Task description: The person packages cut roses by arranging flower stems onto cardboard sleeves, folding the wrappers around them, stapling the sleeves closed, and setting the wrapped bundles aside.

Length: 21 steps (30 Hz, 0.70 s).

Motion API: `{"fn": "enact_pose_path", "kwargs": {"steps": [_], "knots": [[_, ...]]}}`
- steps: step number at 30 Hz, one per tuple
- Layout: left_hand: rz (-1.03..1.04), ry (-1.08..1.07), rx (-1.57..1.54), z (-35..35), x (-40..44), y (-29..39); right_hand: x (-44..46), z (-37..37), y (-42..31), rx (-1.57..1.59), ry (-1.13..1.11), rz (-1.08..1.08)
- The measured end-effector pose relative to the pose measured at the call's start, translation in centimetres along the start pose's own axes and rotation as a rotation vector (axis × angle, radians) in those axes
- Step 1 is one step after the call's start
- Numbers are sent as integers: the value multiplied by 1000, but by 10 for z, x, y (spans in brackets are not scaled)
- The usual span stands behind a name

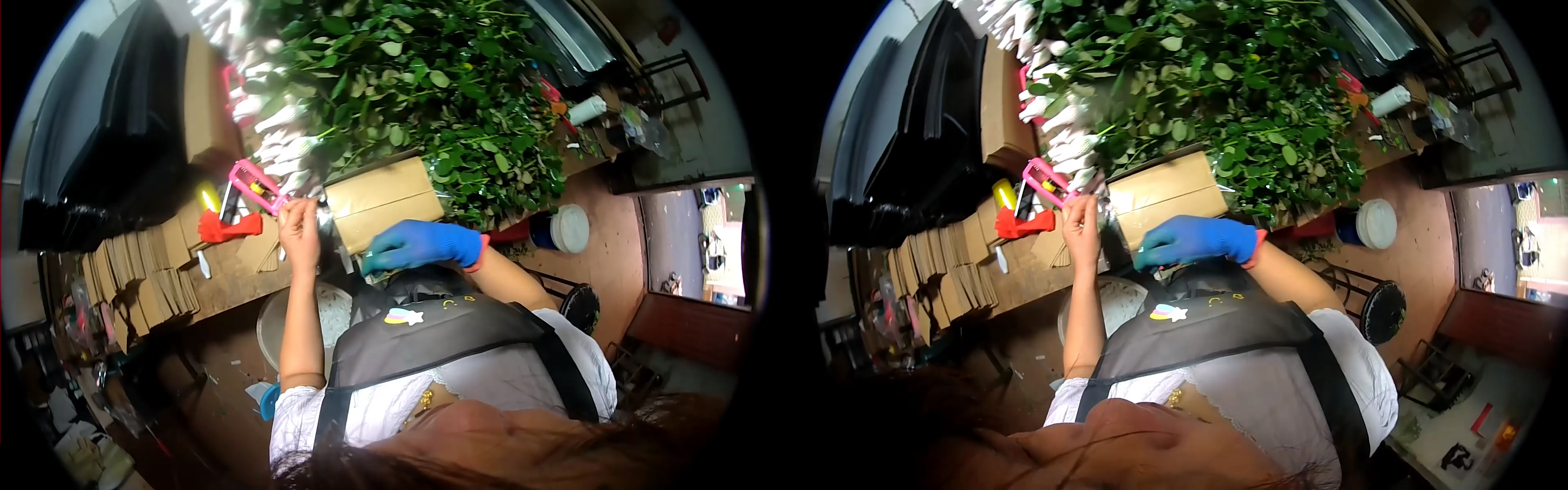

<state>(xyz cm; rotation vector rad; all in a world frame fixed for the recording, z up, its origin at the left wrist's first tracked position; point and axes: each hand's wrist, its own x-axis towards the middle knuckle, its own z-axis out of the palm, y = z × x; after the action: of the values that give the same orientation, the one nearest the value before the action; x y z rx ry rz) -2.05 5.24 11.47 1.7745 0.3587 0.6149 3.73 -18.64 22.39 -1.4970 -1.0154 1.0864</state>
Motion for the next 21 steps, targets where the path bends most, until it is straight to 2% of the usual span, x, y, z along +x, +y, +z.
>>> {"fn": "enact_pose_path", "kwargs": {"steps": [2, 3, 4, 6, 8, 9, 10, 12, 13, 14, 16, 18, 20, 21], "knots": [[432, -99, 421, 26, 10, 30, -48, -17, 0, 528, 59, 152], [572, -95, 497, 48, 17, 46, -66, -24, 17, 621, 160, 73], [714, -94, 577, 74, 23, 58, -82, -31, 29, 556, 245, -70], [809, -103, 569, 127, 35, 48, -103, -27, 66, 675, 540, -54], [852, -189, 708, 181, 49, 57, -122, -28, 98, 882, 640, 17], [792, -292, 816, 196, 50, 52, -128, -26, 112, 985, 689, 55], [642, -490, 966, 207, 45, 59, -134, -20, 126, 981, 697, 102], [792, -220, 967, 231, 38, 31, -145, 4, 147, 979, 713, 201], [666, -249, 976, 233, 37, 36, -147, 14, 140, 931, 722, 352], [624, -216, 911, 234, 35, 40, -146, 23, 160, 945, 682, 357], [639, -277, 970, 231, 32, 45, -132, 25, 186, 1035, 676, 434], [628, -243, 967, 235, 33, 38, -110, 18, 232, 980, 629, 479], [632, -251, 960, 235, 34, 36, -106, 14, 282, 726, 633, 458], [640, -256, 983, 234, 34, 36, -116, 13, 307, 503, 663, 411]]}}
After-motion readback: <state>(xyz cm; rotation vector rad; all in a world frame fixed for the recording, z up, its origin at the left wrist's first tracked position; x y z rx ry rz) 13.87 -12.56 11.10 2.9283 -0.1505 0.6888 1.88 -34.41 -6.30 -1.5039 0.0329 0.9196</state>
